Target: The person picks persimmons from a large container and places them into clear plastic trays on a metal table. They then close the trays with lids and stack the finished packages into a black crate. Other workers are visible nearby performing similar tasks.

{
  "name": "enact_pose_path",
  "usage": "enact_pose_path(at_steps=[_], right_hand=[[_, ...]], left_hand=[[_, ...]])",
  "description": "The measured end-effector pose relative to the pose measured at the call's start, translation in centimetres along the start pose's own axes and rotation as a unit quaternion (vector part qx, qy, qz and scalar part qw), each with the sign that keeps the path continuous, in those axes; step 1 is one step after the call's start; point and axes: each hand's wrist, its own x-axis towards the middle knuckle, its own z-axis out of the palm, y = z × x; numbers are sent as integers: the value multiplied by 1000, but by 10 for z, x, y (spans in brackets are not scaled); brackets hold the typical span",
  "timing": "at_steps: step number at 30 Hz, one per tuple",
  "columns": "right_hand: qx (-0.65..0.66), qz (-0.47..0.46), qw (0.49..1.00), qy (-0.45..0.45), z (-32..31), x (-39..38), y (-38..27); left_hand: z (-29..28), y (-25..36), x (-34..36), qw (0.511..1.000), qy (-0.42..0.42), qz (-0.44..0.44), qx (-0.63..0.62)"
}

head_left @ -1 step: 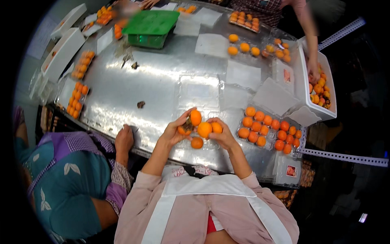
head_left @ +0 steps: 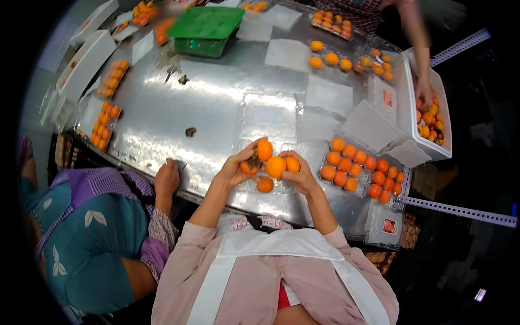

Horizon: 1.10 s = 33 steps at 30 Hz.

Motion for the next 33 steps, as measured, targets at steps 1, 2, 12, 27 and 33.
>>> enact_pose_path(at_steps=[1, 2, 12, 27, 33], right_hand=[[4, 5, 1000, -2, 6, -1, -4], [4, 3, 1000, -8, 9, 1, -8], [120, -24, 990, 69, -7, 9, 4], [81, -63, 982, 160, 2, 12, -4], [27, -91, 975, 199, -4, 13, -3]], left_hand=[[6, -2, 0, 1000, 28, -2, 13], [16, -1, 3, 998, 51, -2, 31], [2, -7, 16, 993, 115, -3, 28], [29, -4, 31, 730, 263, 245, 581], [27, -5, 38, 704, 282, 249, 602]])
